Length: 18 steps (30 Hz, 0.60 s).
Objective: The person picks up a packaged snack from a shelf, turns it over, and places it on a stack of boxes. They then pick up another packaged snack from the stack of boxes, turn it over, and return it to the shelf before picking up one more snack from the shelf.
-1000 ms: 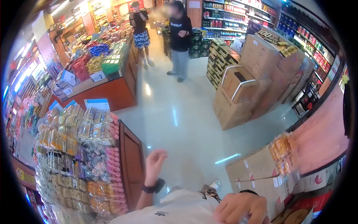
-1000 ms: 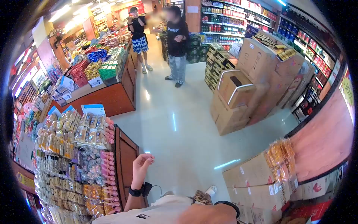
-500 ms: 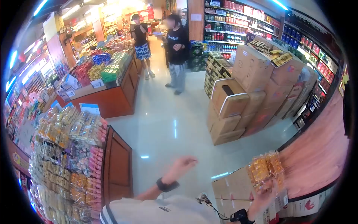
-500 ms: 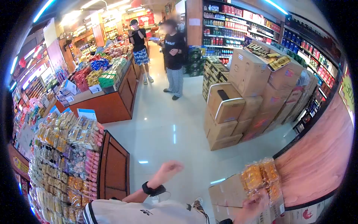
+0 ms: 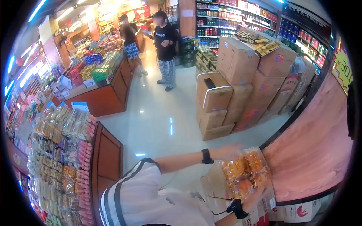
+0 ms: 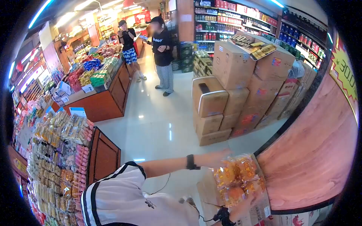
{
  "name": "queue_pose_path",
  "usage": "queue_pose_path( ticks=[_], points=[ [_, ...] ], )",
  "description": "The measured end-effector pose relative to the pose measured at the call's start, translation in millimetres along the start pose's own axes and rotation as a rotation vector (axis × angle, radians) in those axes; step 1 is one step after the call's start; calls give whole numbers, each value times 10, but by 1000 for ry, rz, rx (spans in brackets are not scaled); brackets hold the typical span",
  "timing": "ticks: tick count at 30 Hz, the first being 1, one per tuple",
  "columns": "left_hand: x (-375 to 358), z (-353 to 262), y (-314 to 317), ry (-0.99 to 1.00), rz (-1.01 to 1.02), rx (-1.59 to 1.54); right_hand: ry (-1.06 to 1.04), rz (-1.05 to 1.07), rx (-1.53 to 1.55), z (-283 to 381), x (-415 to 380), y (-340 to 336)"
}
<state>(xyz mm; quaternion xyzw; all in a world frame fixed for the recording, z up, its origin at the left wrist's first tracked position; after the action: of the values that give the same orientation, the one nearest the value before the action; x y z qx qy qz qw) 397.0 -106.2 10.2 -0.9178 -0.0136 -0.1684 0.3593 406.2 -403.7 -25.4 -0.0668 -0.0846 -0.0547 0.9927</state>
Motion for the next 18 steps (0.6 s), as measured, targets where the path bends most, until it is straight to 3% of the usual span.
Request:
queue_pose_path(
  ticks=[3, 5, 6, 8, 11, 13, 18],
  points=[
    [370, 33, 150, -38, 61, 6, -39, 6, -135, -194, 121, 50],
    [449, 232, 384, 8, 3, 62, 204, 15, 130, 153, -3, 257],
    [500, 160, 427, 47, 58, -43, 314, 29, 273, 53, 18, 322],
    [569, 5, 533, 123, 175, -265, 341, 114, 328, -29, 32, 426],
    [597, 102, 603, 25, 380, -8, 356, 175, 364, -114, 62, 516],
    [625, 173, 551, 71, 317, -51, 333, 194, 324, 33, 66, 533],
    [596, 247, 483, -123, 164, -132, 384, 88, 384, -598, 175, 528]
  ],
)
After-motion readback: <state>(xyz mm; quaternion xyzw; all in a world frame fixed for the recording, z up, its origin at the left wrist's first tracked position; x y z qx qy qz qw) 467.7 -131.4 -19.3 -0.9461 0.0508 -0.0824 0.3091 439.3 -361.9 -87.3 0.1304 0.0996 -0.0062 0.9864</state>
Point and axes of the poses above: each hand's wrist, its own x-axis towards the middle knuckle, its own y-axis out of the palm, z = x × y, the point moved 6 cm from there along x, towards the middle knuckle, and after that the axes turned 1 degree about -z, right-handed, at the moved point
